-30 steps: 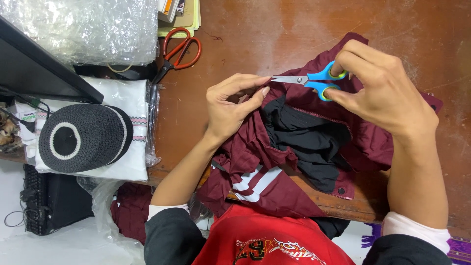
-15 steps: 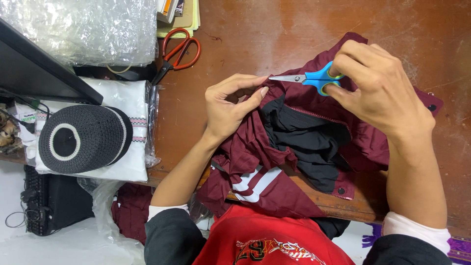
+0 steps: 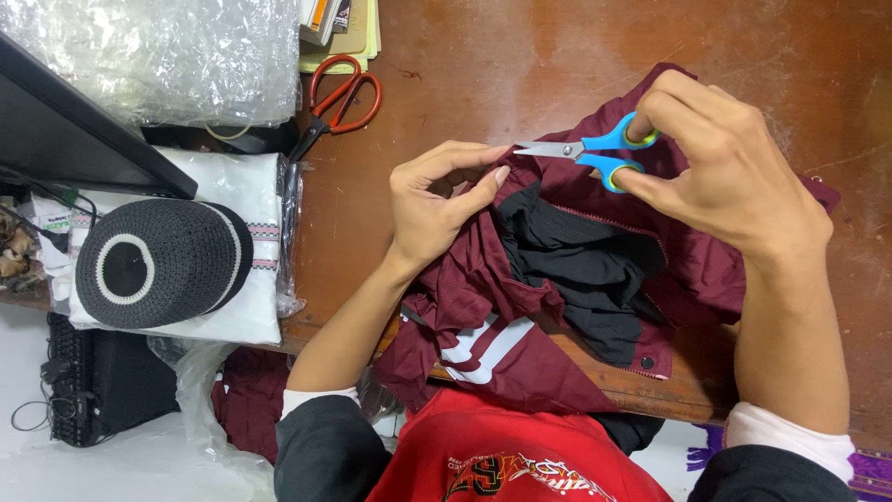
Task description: Trimming loose threads from a maroon jacket using a pair of scissors on a work table.
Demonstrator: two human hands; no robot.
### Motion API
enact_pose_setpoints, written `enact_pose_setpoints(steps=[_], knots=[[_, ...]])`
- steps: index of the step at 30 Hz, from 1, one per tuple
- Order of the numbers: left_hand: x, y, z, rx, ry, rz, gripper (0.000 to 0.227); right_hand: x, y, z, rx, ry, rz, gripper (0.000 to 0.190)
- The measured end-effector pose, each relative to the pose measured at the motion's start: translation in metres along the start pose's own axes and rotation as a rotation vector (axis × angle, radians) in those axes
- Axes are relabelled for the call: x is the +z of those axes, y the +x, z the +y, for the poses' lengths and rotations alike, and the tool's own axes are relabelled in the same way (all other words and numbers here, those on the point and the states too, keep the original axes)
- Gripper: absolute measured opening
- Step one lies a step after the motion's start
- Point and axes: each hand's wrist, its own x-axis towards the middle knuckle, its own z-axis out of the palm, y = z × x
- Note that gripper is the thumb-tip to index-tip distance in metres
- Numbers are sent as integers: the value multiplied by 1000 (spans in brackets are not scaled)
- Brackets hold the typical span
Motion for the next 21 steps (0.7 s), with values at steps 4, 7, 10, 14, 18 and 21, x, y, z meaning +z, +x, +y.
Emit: enact_pose_setpoints(steps=[4, 7, 10, 14, 18, 21], knots=[[0, 0, -2, -20, -16, 3, 19, 5, -3, 1, -22, -62, 3, 29], [0, 0, -2, -27, 10, 11, 18, 7, -2, 3, -56, -117, 24, 30], [0, 0, -2, -36, 13, 19, 17, 10, -2, 4, -87, -121, 33, 32], [0, 0, -2, -35, 14, 16, 15, 11, -1, 4, -133, -173, 82, 28], [-1, 1, 0, -37, 29, 12, 13, 11, -2, 3, -141, -222, 86, 31], [-2, 1, 0, -39, 36, -1, 13, 12, -2, 5, -151, -243, 78, 29]])
